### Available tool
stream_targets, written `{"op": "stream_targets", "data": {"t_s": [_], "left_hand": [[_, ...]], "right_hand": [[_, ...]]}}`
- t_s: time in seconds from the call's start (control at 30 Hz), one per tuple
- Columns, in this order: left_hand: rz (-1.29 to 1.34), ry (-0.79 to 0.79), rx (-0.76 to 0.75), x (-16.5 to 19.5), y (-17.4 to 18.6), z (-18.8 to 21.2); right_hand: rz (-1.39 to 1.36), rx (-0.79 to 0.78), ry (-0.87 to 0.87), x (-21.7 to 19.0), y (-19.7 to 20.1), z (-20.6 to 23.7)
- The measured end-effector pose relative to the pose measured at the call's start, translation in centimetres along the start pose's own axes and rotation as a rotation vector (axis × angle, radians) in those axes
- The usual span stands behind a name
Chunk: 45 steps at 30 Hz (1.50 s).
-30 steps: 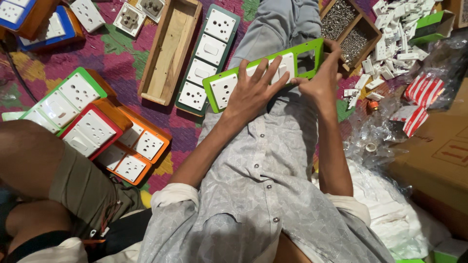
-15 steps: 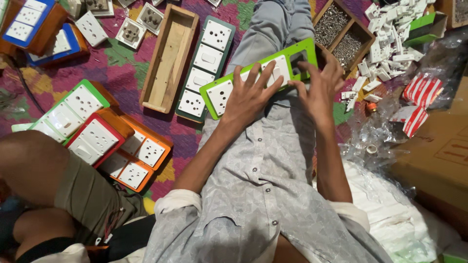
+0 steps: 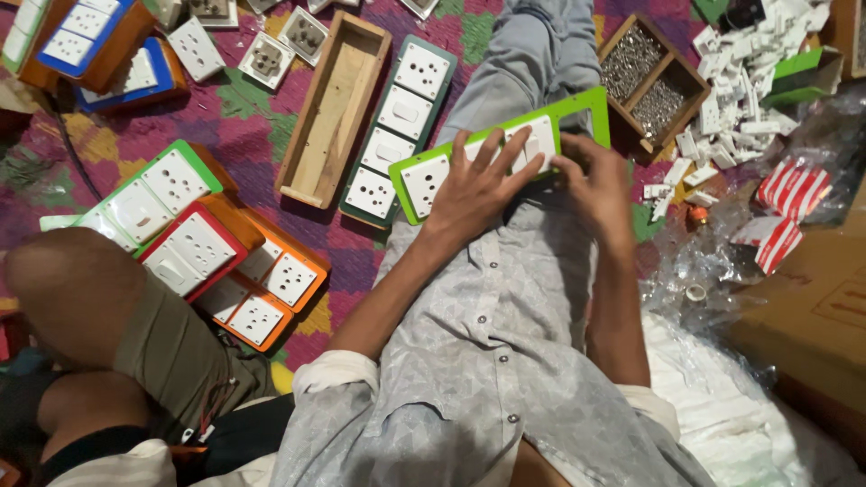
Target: The person assembles a green switchboard by inserting white plastic faceplates and metal socket modules into the frame. They repeatedly flip the board to align and press components into place, handling multiple units on a colorful mat.
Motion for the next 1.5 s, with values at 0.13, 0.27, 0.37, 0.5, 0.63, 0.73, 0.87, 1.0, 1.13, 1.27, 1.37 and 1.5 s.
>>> {"op": "stream_targets", "data": {"t_s": [0.13, 0.27, 0.37, 0.5, 0.63, 0.73, 0.87, 1.0, 1.13, 1.27, 1.37, 1.5], "left_hand": [[0.019, 0.016, -0.007, -0.1, -0.1, 0.4], [0.010, 0.013, -0.003, -0.3, -0.5, 0.6], [-0.015, 0.003, 0.003, -0.4, -0.5, 0.8], [-0.039, -0.004, -0.005, -0.4, -0.6, 0.9], [-0.044, -0.009, -0.010, -0.4, -0.6, 0.9], [-0.032, -0.011, 0.003, -0.3, -0.5, 0.8], [-0.040, -0.002, 0.000, -0.3, -0.4, 0.8], [-0.028, 0.002, 0.009, -0.2, -0.5, 0.7], [-0.025, 0.010, -0.002, 0.0, -0.2, 0.6], [0.032, -0.008, -0.042, 0.0, 0.3, 0.0], [0.109, -0.046, -0.211, -0.4, 0.2, -1.3], [0.079, -0.126, -0.366, -0.7, 0.3, -3.1]], "right_hand": [[-0.264, -0.275, -0.016, 1.6, 0.8, -1.2], [-0.311, -0.399, -0.057, 3.0, 0.6, -2.6], [-0.355, -0.485, -0.091, 4.3, -0.3, -4.0], [-0.354, -0.440, 0.023, 5.9, -1.4, -4.7], [-0.291, -0.377, 0.036, 6.1, -1.6, -4.6], [-0.396, -0.364, 0.064, 5.0, -1.2, -4.2], [0.080, -0.236, 0.149, 3.3, -0.5, -3.7], [0.229, -0.197, 0.147, 2.5, -0.4, -3.7], [0.365, -0.134, 0.142, 2.4, -0.8, -3.2], [0.194, -0.116, 0.246, 1.8, 0.2, -2.2], [0.174, -0.065, 0.268, 1.4, 2.0, -1.2], [-0.316, -0.007, 0.146, 1.6, 2.7, -0.2]]}}
Point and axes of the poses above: each hand's wrist, its own z-axis away from the middle knuckle, its own y-axis out of the back of the hand, x = y × z, the point moved 2 cm from there along -z, towards the middle knuckle, and after that the axes turned 7 degrees about z, right-handed, at the moved point
